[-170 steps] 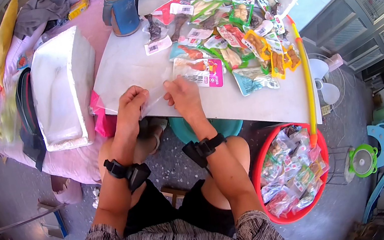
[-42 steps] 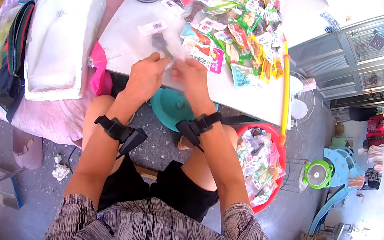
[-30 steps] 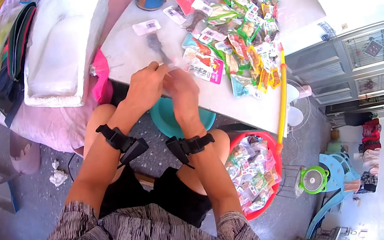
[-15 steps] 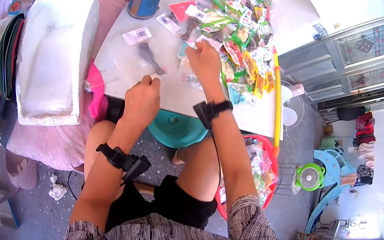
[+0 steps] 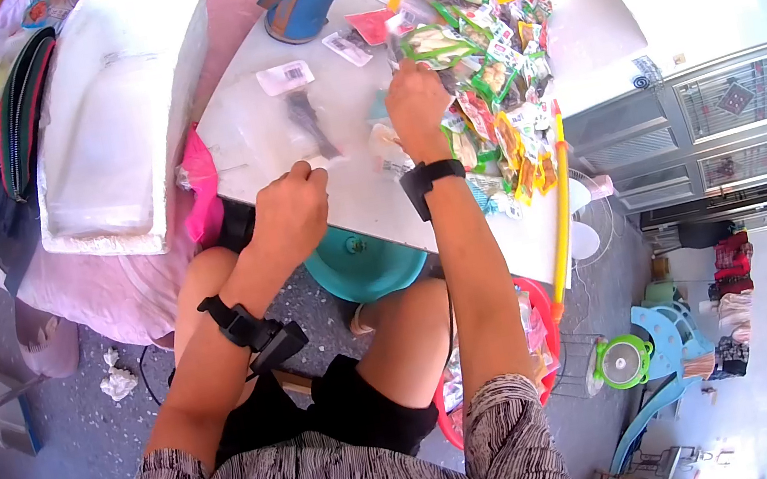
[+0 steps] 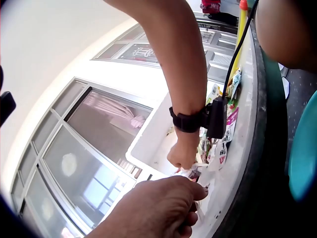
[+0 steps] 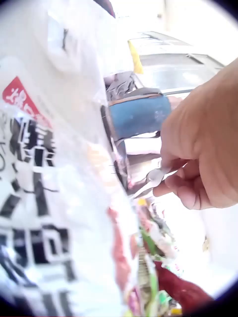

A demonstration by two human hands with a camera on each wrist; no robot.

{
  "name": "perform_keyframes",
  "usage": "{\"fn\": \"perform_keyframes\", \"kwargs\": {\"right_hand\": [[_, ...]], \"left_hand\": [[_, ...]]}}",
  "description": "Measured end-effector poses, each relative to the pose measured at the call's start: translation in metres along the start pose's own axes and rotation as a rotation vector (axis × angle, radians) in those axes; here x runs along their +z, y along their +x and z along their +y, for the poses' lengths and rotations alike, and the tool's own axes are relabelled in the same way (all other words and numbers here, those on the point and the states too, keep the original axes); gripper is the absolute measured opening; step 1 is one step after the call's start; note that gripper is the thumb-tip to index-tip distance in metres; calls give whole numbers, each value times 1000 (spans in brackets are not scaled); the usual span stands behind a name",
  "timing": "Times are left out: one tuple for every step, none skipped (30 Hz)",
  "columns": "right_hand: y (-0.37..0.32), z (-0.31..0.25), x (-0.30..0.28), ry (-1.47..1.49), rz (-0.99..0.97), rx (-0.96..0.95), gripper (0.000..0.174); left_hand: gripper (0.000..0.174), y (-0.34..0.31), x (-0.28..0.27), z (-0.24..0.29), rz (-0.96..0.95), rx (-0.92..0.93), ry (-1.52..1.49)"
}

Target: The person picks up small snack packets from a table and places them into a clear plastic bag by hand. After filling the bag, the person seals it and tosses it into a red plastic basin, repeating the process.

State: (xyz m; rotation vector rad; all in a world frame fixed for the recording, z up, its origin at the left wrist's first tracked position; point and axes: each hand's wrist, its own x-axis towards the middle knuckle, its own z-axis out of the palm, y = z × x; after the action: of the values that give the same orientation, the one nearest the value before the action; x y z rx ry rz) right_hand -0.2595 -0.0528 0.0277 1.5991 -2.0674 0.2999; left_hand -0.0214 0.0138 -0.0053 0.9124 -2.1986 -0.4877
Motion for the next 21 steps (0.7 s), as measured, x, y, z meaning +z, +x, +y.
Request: {"fn": "perform_keyframes", "kwargs": {"right_hand": [[-4, 3, -13, -22, 30, -91, 17], [-11, 8, -28, -44, 59, -182, 15], [-22, 10, -44, -66, 87, -272, 14], [-35, 8, -59, -31, 73, -260, 17], [-52, 9, -69, -32, 80, -294, 18], [-71, 9, -79, -34, 86, -326, 19], [-88, 9, -87, -35, 90, -356, 21], [-105, 12, -88, 9, 73, -351, 20], [-122, 15, -86, 54, 57, -345, 20], [-135, 17, -84, 101, 42, -337, 20], [-144, 19, -82, 229, 39, -188, 20], [-149, 19, -80, 357, 38, -40, 21], [-151, 19, -79, 485, 40, 107, 21], [-149, 20, -77, 490, 32, 199, 23], [-142, 20, -75, 494, 25, 290, 25], [-136, 21, -72, 497, 16, 383, 27], [-132, 24, -64, 548, -39, 441, 28], [-129, 28, -53, 600, -94, 496, 29], [-125, 29, -45, 653, -148, 544, 29], [-122, 31, -40, 781, -179, 637, 28], [-120, 33, -36, 908, -215, 731, 27]], "left_hand": [[7, 1, -1, 0, -12, -8, 7], [6, 1, -1, 0, -23, -17, 16], [7, 1, -2, 0, -36, -26, 23], [4, 1, -1, -1, -17, -14, 21], [3, 2, 2, -3, 2, -2, 18], [5, 2, 3, -5, 17, 10, 15], [6, 2, 4, -6, 25, 16, 13], [7, 2, 5, -6, 31, 22, 12], [8, 3, 7, -7, 36, 28, 12], [9, 3, 7, -7, 59, 29, 13], [9, 2, 8, -7, 66, 32, 13], [9, 1, 8, -7, 74, 34, 15], [9, 2, 9, -8, 86, 36, 18], [9, 1, 10, -9, 80, 31, 23], [9, 2, 9, -10, 77, 27, 31], [8, 2, 9, -9, 73, 24, 39], [8, 2, 9, -8, 68, 21, 46], [8, 1, 8, -7, 67, 28, 41], [8, 2, 8, -7, 71, 34, 37], [7, 2, 8, -8, 77, 35, 34], [7, 1, 8, -9, 73, 35, 38]]}}
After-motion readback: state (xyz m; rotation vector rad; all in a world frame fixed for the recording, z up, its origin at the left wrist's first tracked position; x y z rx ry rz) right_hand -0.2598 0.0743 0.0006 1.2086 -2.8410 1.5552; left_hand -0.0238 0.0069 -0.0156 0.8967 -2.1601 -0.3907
